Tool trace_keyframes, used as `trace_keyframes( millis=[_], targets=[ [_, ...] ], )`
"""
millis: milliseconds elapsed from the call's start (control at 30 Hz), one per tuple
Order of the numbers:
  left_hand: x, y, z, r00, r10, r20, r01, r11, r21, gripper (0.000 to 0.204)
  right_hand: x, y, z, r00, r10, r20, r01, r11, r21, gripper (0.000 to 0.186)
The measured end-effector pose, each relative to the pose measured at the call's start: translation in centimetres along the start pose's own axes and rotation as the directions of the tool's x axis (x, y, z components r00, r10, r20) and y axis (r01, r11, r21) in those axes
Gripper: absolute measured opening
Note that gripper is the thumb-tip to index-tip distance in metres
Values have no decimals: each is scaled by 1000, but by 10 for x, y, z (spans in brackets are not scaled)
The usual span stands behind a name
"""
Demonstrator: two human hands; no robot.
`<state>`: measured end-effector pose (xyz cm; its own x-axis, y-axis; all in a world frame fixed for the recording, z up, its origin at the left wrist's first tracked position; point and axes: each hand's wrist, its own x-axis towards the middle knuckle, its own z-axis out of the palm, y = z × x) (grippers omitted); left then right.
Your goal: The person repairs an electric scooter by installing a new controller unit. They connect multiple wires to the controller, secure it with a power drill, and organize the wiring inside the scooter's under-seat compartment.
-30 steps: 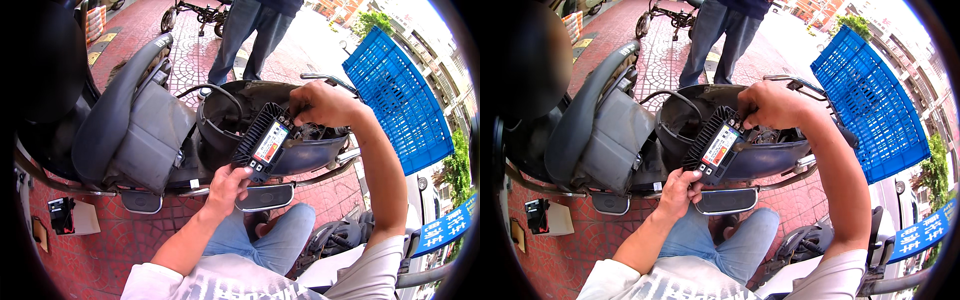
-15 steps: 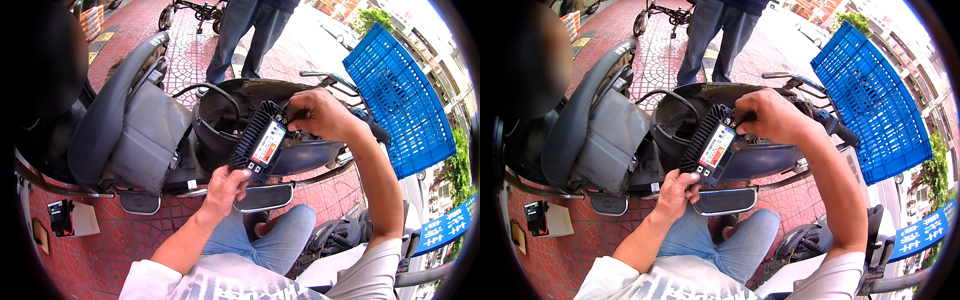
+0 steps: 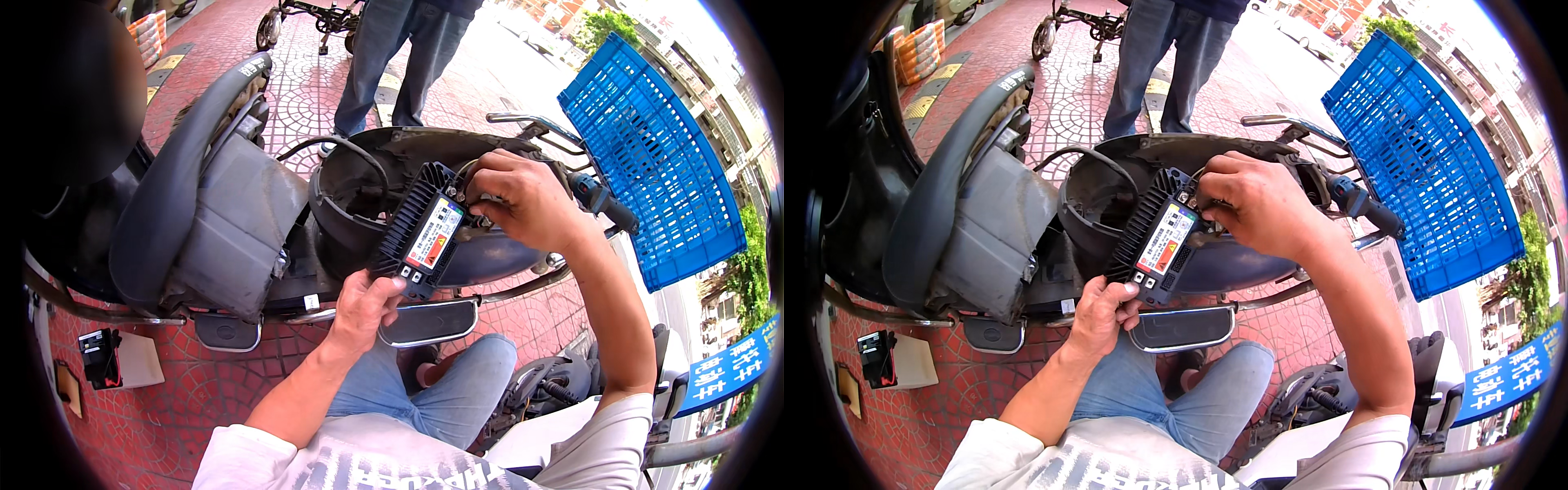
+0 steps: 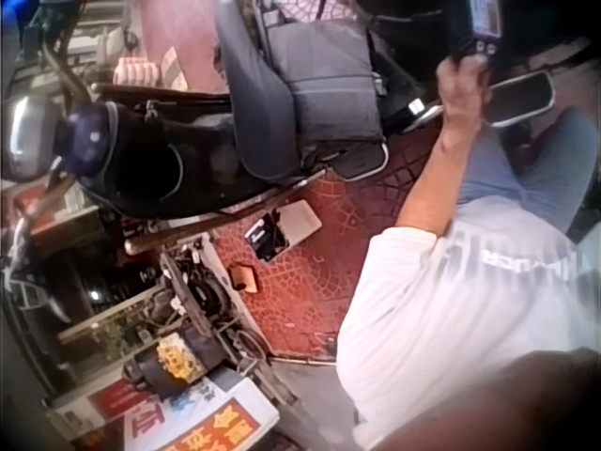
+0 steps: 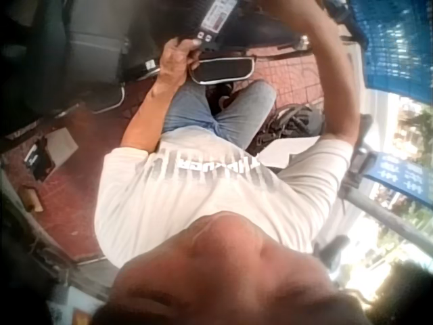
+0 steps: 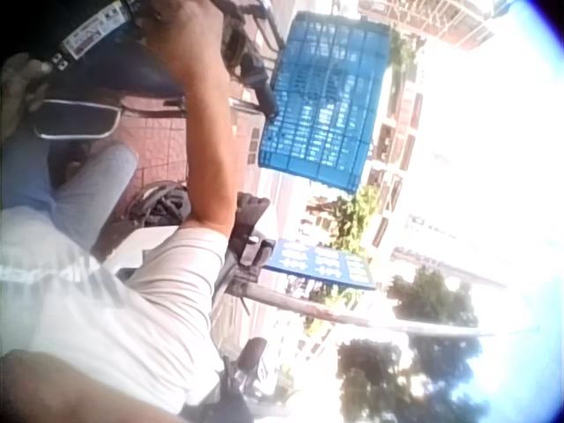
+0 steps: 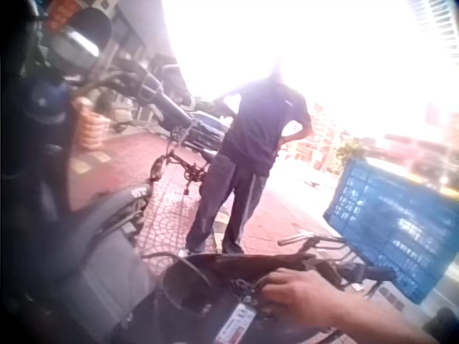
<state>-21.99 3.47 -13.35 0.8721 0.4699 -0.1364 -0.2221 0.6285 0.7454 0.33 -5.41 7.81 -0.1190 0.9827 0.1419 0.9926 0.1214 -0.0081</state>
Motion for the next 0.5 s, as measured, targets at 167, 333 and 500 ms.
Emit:
trace_keyframes(
  millis=[167, 333, 500],
  targets=[
    [0, 3, 3, 1000, -6, -12, 6, 1000, -2, 21, -1, -2, -1, 999, -41, 5, 41, 989, -140, 16],
    [1, 2, 1, 1000, 7, 9, -8, 1000, 17, 21, -9, -18, 1, 995, -104, 4, 97, 904, -416, 12],
    [1, 2, 0, 1000, 21, 13, -21, 1000, 8, 19, -11, -25, 8, 993, -119, -20, 90, 845, -527, 14]
  ],
)
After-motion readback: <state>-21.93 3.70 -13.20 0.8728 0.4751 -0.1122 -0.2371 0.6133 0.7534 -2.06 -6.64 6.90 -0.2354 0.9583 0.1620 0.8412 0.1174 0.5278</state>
